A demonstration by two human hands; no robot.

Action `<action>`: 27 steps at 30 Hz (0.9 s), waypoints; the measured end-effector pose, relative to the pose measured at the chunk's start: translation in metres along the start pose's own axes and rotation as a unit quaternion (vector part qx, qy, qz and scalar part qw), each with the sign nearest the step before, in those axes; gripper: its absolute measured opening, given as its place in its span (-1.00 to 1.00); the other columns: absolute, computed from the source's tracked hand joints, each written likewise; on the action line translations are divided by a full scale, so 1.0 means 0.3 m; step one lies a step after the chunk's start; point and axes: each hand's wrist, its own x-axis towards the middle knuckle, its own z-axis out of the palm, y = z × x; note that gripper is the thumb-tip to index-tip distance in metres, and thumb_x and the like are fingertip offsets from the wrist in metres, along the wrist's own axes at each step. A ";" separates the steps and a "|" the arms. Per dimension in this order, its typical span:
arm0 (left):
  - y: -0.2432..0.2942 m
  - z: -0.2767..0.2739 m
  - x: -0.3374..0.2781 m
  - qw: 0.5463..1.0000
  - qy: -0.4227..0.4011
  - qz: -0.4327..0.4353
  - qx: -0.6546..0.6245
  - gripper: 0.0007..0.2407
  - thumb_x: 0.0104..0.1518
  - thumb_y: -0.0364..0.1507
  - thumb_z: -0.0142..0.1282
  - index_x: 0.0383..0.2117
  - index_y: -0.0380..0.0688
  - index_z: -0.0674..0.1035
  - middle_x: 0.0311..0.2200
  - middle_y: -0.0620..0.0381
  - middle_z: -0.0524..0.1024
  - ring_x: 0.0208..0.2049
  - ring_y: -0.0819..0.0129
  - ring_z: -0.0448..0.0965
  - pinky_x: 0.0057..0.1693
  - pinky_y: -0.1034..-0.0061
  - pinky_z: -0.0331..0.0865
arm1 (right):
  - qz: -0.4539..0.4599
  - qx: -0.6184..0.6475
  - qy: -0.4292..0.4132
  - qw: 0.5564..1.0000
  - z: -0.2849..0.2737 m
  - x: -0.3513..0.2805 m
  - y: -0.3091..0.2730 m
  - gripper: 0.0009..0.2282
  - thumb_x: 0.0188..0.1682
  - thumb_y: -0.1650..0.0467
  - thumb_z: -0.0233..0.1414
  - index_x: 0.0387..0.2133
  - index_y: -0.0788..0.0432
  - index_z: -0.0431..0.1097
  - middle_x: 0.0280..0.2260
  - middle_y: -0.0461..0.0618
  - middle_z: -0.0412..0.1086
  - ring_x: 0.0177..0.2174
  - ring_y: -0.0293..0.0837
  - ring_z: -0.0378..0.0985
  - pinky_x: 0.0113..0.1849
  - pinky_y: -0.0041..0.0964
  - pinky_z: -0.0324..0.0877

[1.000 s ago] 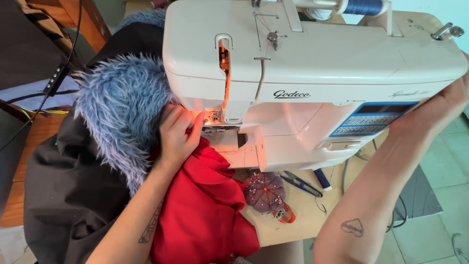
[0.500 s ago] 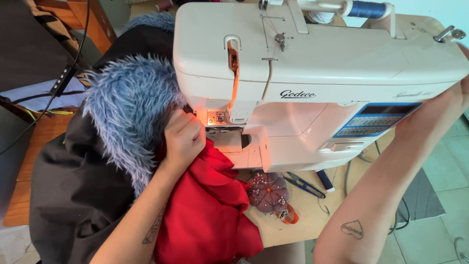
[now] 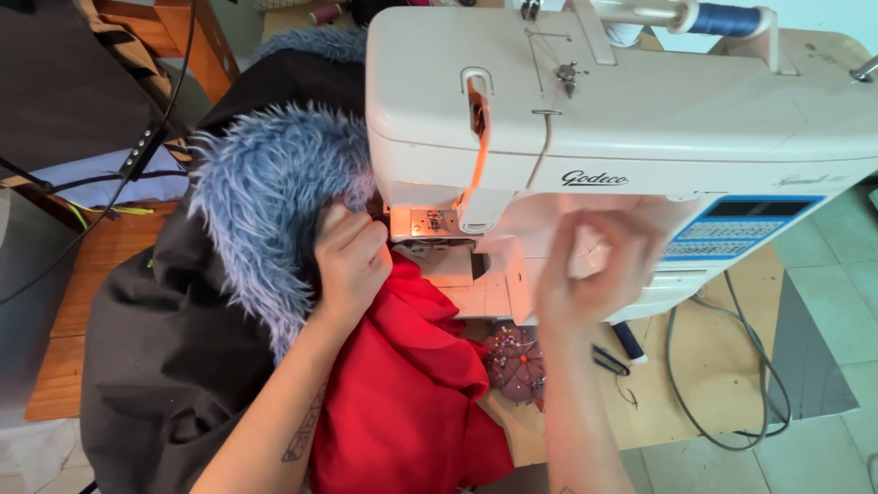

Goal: Sewing red fabric using a sewing machine at a workstation

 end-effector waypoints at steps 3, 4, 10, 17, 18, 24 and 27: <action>-0.012 -0.009 -0.007 1.000 -0.001 -0.014 0.004 -0.73 -0.20 -0.79 -0.20 -0.83 -0.11 0.13 -0.76 0.12 -0.03 -0.73 0.11 0.05 -0.54 0.50 0.02 | 0.058 0.099 -0.120 0.986 0.053 -0.082 -0.043 -0.94 -0.24 0.59 0.05 -0.54 0.23 0.36 -0.56 -0.02 0.35 -0.52 -0.09 0.35 -0.37 -0.33 0.25; -0.011 -0.008 -0.010 1.000 -0.002 -0.014 0.003 -0.73 -0.20 -0.79 -0.20 -0.83 -0.11 0.13 -0.76 0.12 -0.03 -0.73 0.11 0.05 -0.54 0.50 0.02 | 0.059 0.098 -0.120 0.986 0.070 -0.112 -0.033 -0.94 -0.24 0.59 0.05 -0.54 0.23 0.36 -0.56 -0.02 0.35 -0.52 -0.09 0.35 -0.37 -0.33 0.25; 0.035 -0.029 0.052 0.998 0.006 -0.064 -0.011 -0.83 -0.18 -0.76 -0.10 -0.66 -0.15 0.41 -0.73 0.11 0.20 -0.68 0.15 0.22 -0.45 0.47 0.19 | -0.044 -0.099 -0.273 0.956 0.102 -0.143 -0.113 -0.87 -0.23 0.41 0.09 -0.42 0.15 0.43 -0.51 -0.03 0.11 -0.47 0.03 0.24 -0.45 -0.19 0.19; 0.059 -0.012 0.052 0.989 -0.096 -0.111 -0.019 -0.97 -0.11 -0.51 0.11 -0.55 -0.15 0.54 -0.67 0.15 0.17 -0.59 0.15 0.26 -0.40 0.44 0.22 | -0.070 -0.147 -0.258 0.952 0.134 -0.198 -0.140 -0.84 -0.11 0.36 -0.02 -0.34 0.19 0.41 -0.49 -0.04 0.09 -0.44 -0.05 0.22 -0.42 -0.24 0.23; 0.062 -0.002 0.047 0.986 -0.110 -0.124 -0.031 -0.93 -0.15 -0.53 0.14 -0.54 -0.18 0.54 -0.67 0.13 0.17 -0.59 0.13 0.26 -0.40 0.41 0.22 | -0.097 -0.171 -0.249 0.948 0.140 -0.208 -0.131 -0.83 -0.12 0.35 -0.02 -0.31 0.12 0.41 -0.47 -0.09 0.09 -0.44 -0.09 0.18 -0.39 -0.24 0.19; 0.040 0.018 0.002 0.952 -0.139 -0.238 -0.132 -0.88 -0.16 -0.59 0.04 -0.47 -0.21 0.55 -0.62 0.07 0.21 -0.52 0.12 0.28 -0.28 0.42 0.26 | -0.043 -0.129 -0.263 0.955 0.162 -0.232 -0.156 -0.85 -0.12 0.39 -0.04 -0.33 0.12 0.42 -0.51 -0.18 0.10 -0.50 -0.19 0.19 -0.49 -0.35 0.16; 0.038 -0.004 0.022 0.934 -0.134 -0.283 -0.173 -0.87 -0.15 -0.58 -0.03 -0.48 -0.18 0.54 -0.62 0.10 0.19 -0.50 0.21 0.27 -0.18 0.44 0.25 | 0.035 0.007 -0.327 0.944 0.147 -0.227 -0.161 -0.80 -0.09 0.47 -0.12 -0.24 0.21 0.40 -0.55 -0.16 0.10 -0.51 -0.12 0.26 -0.41 -0.34 0.23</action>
